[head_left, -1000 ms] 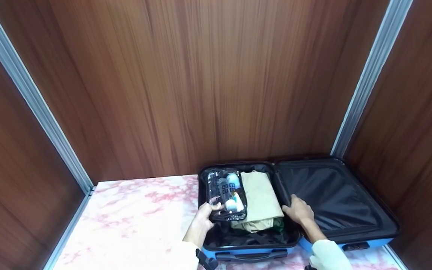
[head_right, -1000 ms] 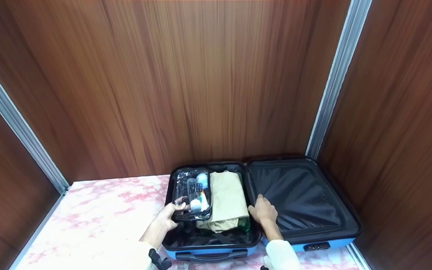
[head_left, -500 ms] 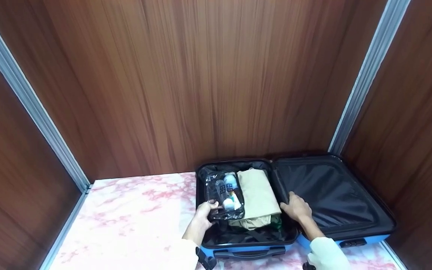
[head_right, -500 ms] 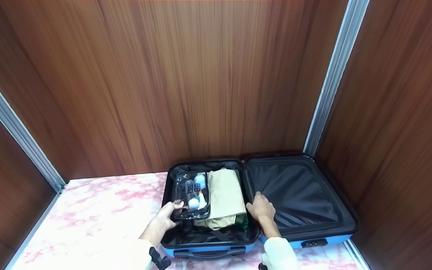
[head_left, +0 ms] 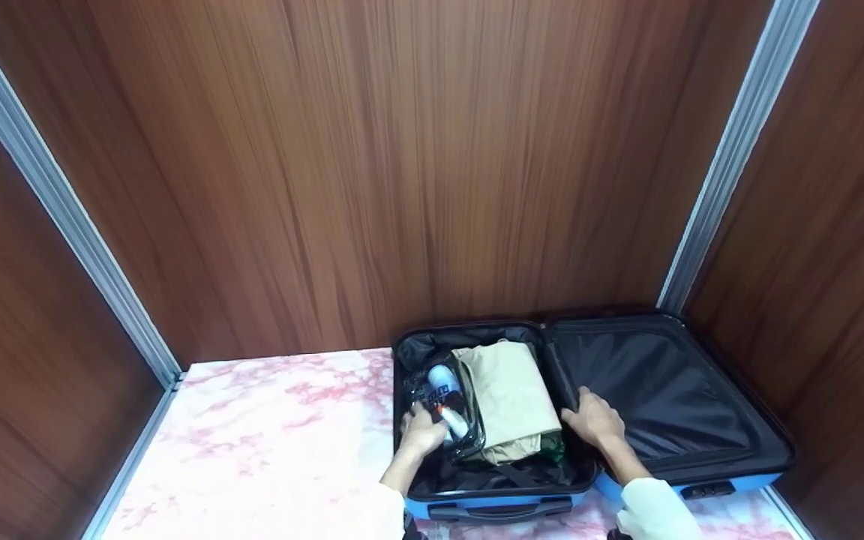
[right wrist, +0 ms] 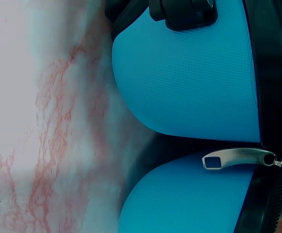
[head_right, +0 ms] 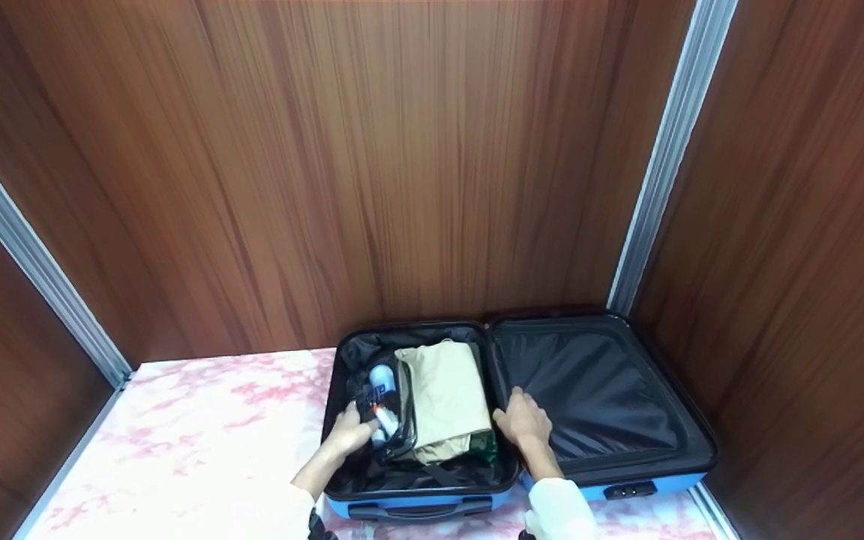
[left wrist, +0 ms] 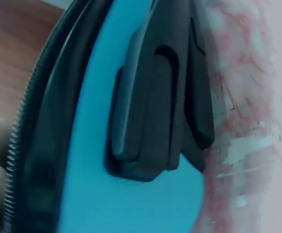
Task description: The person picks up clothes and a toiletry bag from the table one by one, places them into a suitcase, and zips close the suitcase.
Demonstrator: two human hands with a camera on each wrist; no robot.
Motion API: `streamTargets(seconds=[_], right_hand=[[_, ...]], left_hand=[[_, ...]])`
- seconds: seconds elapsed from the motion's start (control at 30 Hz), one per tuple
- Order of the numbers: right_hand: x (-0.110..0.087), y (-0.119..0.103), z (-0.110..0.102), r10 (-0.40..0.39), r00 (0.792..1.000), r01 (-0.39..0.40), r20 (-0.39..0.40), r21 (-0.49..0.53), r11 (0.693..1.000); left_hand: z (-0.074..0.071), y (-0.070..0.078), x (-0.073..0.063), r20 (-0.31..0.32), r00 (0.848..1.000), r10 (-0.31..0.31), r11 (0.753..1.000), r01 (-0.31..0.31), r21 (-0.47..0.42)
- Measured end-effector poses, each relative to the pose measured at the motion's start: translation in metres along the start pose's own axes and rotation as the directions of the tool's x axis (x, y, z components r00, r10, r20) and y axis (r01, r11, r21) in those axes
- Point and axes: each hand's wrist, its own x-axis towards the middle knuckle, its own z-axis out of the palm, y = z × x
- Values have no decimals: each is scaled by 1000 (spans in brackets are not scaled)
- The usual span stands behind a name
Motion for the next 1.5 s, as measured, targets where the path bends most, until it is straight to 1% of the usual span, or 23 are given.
streamTargets(seconds=[0.07,0.13,0.17,0.23,0.33,0.47,0.53,0.6,0.73,0.8,0.97,1.07,1.13,1.2,1.27,1.33,1.4,1.47,1.5], right_hand=[[2,1,-2,0,1000,0,-8,-2,1000],[3,1,-5,1,1000,-1,-13,1,1000],[4,1,-5,1,1000,-1,-17,4,1000],[4,1,-6,-1,1000,2,-14,9,1000],[3,0,-4,2,1000,-2,-4,10,1000],[0,-1,-1,-2,1000,2,2,5,1000],[0,-1,0,-10,1000,10,-1,4,1000],[-1,-1,-1,-14,1000,14,-10,5,1000],[0,0,-1,-14,1000,15,-16,8,1000],[0,0,-1,-17,1000,17,-13,6,1000],[-2,0,2,-16,1000,16,-12,1,1000],[-3,-1,2,-16,1000,16,-11,-2,1000],[-2,-2,1,-17,1000,17,-6,-5,1000],[-1,-4,0,-18,1000,18,-1,-9,1000],[-1,-4,0,-19,1000,19,8,-13,1000],[-2,-4,-1,-20,1000,20,17,-10,1000],[-5,-2,-2,-24,999,24,33,3,1000],[-10,1,-5,-36,998,35,42,28,999],[-13,3,-6,-46,998,44,42,47,998]], left_hand=[[-2,8,0,31,997,75,996,-77,35],[-3,14,-1,76,989,129,990,-132,45],[-3,16,-2,97,985,141,988,-147,53],[-2,18,-3,132,980,148,983,-160,85],[2,17,-6,161,979,128,976,-153,157],[6,12,-8,149,983,109,956,-145,256],[7,10,-8,127,986,111,942,-145,302],[7,9,-7,117,986,118,930,-151,334],[6,9,-5,118,985,130,917,-164,362],[6,9,-4,113,986,125,911,-159,381],[6,7,-4,77,990,116,896,-138,423],[4,6,-5,77,992,99,902,-123,415],[2,6,-6,81,992,93,912,-118,393],[-2,5,-8,87,992,94,925,-120,362],[-6,4,-10,94,989,110,932,-136,337],[-10,2,-13,99,984,146,933,-170,316],[-14,-1,-17,111,976,189,927,-214,307],[-18,-4,-22,116,960,256,916,-279,289],[-20,-6,-25,114,947,299,904,-320,282]])
